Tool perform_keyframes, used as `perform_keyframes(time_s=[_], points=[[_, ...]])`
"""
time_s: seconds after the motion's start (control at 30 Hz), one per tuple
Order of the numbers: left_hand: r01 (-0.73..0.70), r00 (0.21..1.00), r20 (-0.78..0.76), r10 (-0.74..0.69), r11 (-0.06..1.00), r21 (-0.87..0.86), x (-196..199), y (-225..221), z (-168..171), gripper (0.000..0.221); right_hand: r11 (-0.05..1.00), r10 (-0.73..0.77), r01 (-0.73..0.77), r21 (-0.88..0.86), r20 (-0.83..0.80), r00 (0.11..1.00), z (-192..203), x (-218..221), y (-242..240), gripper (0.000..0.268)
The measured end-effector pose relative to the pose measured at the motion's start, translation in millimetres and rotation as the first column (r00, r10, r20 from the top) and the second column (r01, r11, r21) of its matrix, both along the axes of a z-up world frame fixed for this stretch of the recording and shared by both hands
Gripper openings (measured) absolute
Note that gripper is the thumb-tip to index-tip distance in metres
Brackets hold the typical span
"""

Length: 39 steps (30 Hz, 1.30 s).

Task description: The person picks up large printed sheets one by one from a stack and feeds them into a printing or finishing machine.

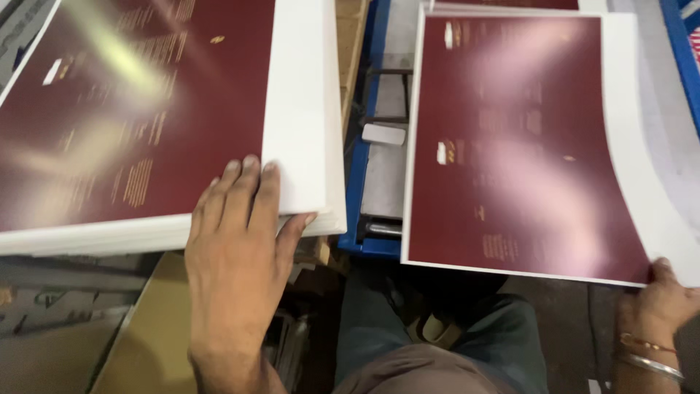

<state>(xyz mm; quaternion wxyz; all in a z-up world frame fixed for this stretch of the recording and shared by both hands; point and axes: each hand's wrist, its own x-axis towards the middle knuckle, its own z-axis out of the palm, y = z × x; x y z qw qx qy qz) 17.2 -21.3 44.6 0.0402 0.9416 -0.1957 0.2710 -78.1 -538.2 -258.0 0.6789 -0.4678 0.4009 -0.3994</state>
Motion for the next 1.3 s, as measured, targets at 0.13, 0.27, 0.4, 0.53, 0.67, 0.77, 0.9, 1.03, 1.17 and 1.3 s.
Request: perform_keyframes(time_s=[0.13, 0.27, 0.4, 0.53, 0.67, 0.77, 0.9, 1.03, 1.17, 1.3], points=[[-0.075, 0.997, -0.020, 0.074, 0.997, -0.001, -8.3, 3.9, 3.9, 0.053, 0.996, 0.009, 0.004, 0.084, -0.156, 0.988, -10.4, -35.8, -16.3, 0.027], [-0.106, 0.994, -0.012, 0.105, 0.994, -0.015, -9.7, 2.6, 7.9, 0.053, 0.999, 0.021, -0.001, 0.052, -0.395, 0.919, -19.2, -83.4, -5.2, 0.034], [-0.134, 0.991, -0.005, 0.134, 0.990, -0.034, -8.1, 1.8, 9.3, 0.050, 0.999, -0.023, -0.001, -0.047, -0.500, 0.866, -41.9, -124.2, 1.5, 0.034], [-0.073, 0.996, 0.052, 0.075, 0.996, -0.046, -3.8, 2.0, 11.0, 0.047, 0.996, -0.060, 0.009, -0.092, -0.563, 0.824, -69.4, -149.4, -3.5, 0.033], [-0.048, 0.996, 0.075, 0.054, 0.996, -0.077, -8.6, 0.2, 9.9, 0.042, 0.993, -0.053, -0.032, -0.114, -0.664, 0.746, -69.5, -169.1, -7.0, 0.033], [-0.098, 0.989, 0.107, 0.102, 0.994, -0.043, -9.4, 0.5, 6.3, 0.037, 0.999, -0.036, 0.023, -0.028, -0.579, 0.815, -47.9, -159.9, -0.7, 0.033], [-0.110, 0.982, 0.153, 0.110, 0.994, -0.011, -11.3, 5.3, -4.4, 0.031, 0.979, -0.088, 0.021, -0.205, -0.324, 0.942, -17.0, -127.9, 20.3, 0.028], [-0.118, 0.985, 0.119, 0.125, 0.991, -0.065, -9.8, 7.7, -7.8, 0.031, 0.972, -0.035, -0.023, -0.235, -0.242, 0.970, -4.4, -83.4, 11.8, 0.030], [-0.131, 0.989, 0.068, 0.134, 0.990, -0.049, -10.0, 7.5, -5.7, 0.038, 0.989, -0.023, 0.005, -0.147, -0.123, 0.992, -19.3, -53.3, -3.7, 0.030], [-0.127, 0.991, 0.039, 0.129, 0.991, -0.041, -10.5, 4.0, 1.0, 0.039, 0.993, 0.090, -0.106, -0.055, -0.248, 0.965, -24.9, -46.3, -4.6, 0.025]])
